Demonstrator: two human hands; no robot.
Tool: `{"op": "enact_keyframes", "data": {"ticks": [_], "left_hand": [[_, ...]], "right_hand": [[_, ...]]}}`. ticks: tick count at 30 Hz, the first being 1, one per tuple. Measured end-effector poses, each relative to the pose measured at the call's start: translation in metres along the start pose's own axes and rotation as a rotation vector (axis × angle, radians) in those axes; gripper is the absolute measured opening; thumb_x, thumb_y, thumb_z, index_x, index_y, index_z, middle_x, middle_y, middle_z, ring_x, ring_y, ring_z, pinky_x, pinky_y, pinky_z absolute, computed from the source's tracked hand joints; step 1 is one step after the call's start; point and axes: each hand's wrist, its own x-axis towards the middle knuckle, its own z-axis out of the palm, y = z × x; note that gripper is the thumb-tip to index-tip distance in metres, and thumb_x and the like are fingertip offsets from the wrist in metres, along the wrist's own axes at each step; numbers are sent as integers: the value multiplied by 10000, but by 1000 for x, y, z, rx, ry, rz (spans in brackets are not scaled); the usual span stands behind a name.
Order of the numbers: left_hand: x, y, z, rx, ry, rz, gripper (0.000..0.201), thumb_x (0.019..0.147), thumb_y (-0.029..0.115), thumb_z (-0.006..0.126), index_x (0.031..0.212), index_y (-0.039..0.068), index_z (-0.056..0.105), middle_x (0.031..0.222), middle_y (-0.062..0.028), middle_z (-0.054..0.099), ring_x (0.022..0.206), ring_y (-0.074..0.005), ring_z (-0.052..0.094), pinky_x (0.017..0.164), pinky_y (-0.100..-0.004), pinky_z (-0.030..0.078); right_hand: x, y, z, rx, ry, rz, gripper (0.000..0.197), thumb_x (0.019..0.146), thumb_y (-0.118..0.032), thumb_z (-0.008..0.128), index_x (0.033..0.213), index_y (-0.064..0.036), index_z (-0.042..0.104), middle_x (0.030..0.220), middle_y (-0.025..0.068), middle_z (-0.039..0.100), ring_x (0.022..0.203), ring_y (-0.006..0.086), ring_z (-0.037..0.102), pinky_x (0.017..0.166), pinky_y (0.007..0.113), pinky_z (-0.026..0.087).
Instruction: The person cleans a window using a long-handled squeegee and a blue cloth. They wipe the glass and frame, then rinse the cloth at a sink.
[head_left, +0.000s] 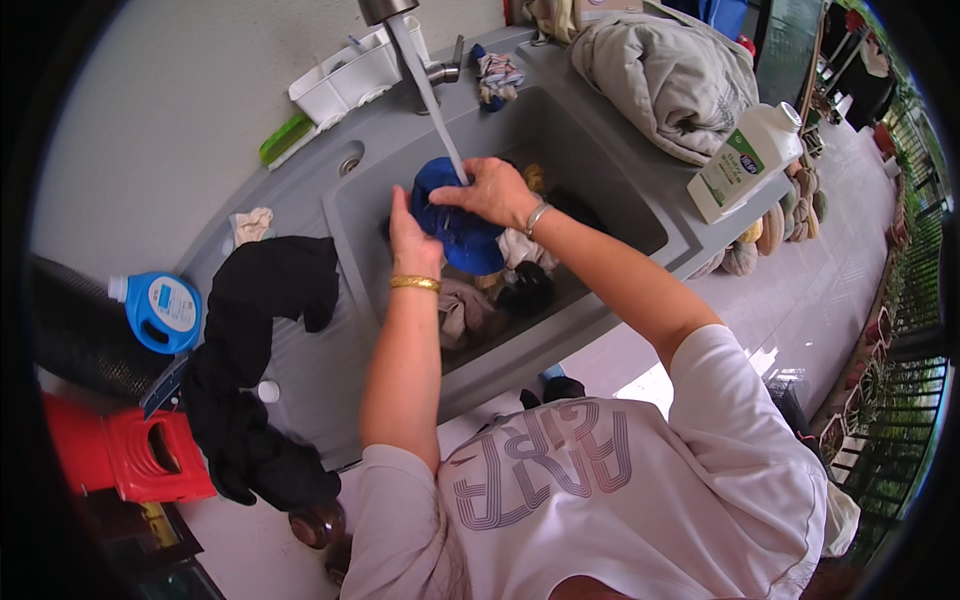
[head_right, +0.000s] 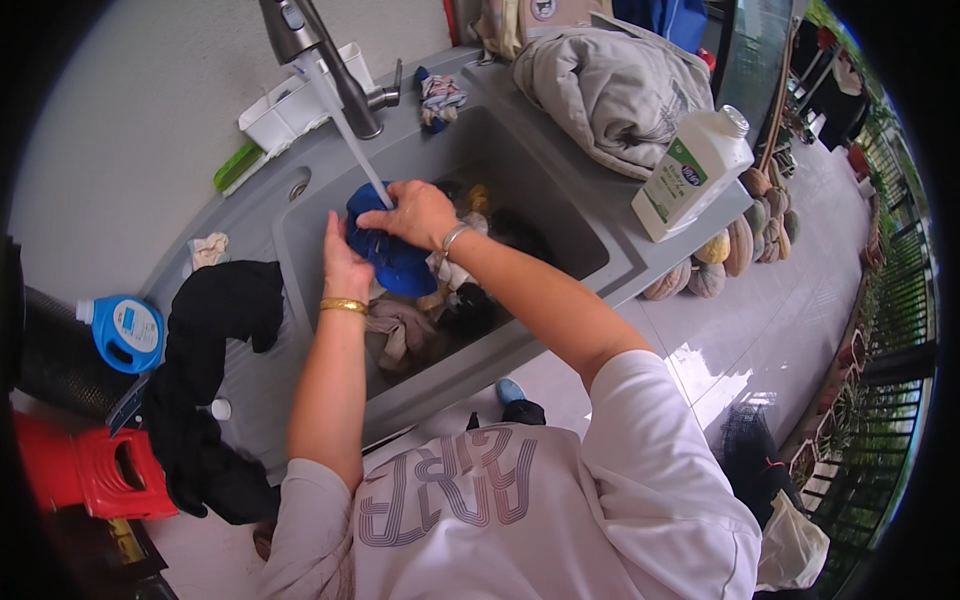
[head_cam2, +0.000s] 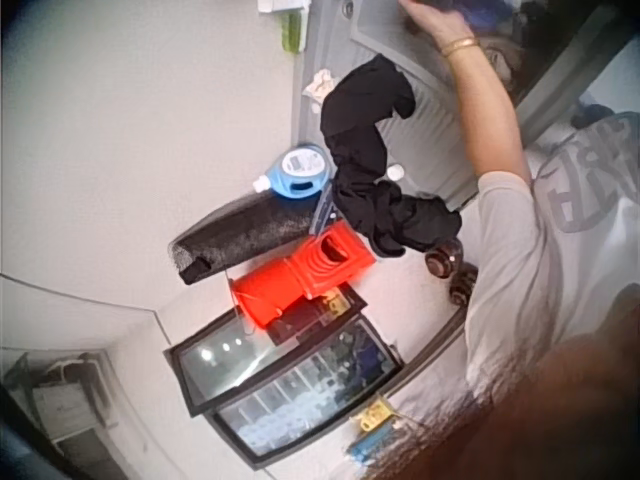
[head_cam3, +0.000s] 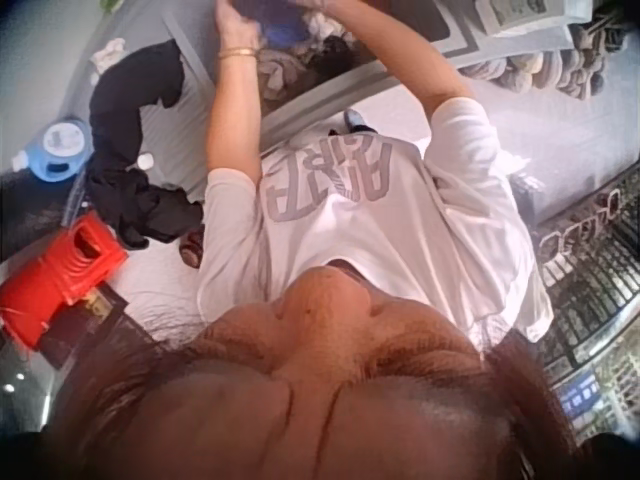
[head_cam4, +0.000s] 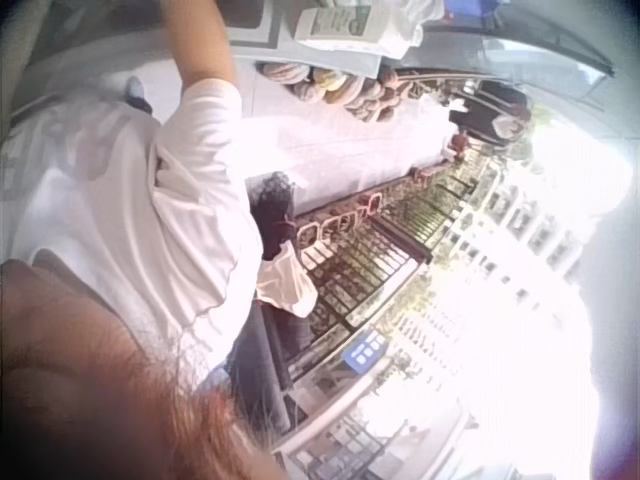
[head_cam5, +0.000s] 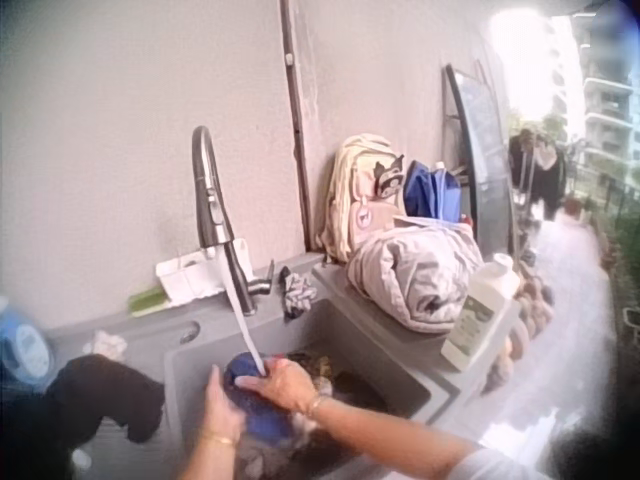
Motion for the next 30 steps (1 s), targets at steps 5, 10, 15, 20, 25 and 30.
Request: {"op": "enact_keyframes", "data": {"ticks": [5,10,15,20,25,30], "left_hand": [[8,-22,-38,-93,-751,115,358,969,436,397,954,131,584,943,-34,619,880,-185,598,791,-332,485],[-30,-50,11,218,64,99,366,964,364,465,1167,70,544,1107,-65,603,983,-190,594,857,-341,488],[-19,-49,-7,119,29,144,373,948,354,468,1170,67,555,1131,-87,604,1041,-223,586,899,-367,482],[-19,-24,-40,-82,-384,-55,268,927,348,472,915,107,589,908,-52,625,885,-203,605,829,-341,490],[-35,-50,2,321,85,194,416,991,304,431,1264,-2,501,1237,-101,552,1109,-189,521,966,-326,416],[-56,-22,20,350,34,340,467,883,184,653,1284,18,479,1198,-106,554,1109,-206,515,948,-342,430]], "right_hand": [[-44,-29,65,-103,219,-249,359,805,-427,609,686,-90,642,669,189,627,693,343,638,638,432,504],[12,22,46,-396,302,-130,401,874,-434,524,714,-96,671,609,149,624,604,361,622,592,444,515],[-4,12,45,-298,247,-226,327,815,-407,592,861,-99,691,909,123,633,783,333,627,667,427,520],[-53,-3,72,-101,310,-442,208,823,-246,614,792,-45,657,859,119,610,708,336,615,635,418,521],[12,40,58,-305,325,-253,279,862,-295,557,765,-43,627,782,157,629,686,370,615,614,457,503],[21,36,18,-85,147,-46,405,852,-386,605,1058,-39,632,986,196,658,885,343,649,773,399,519]]}}
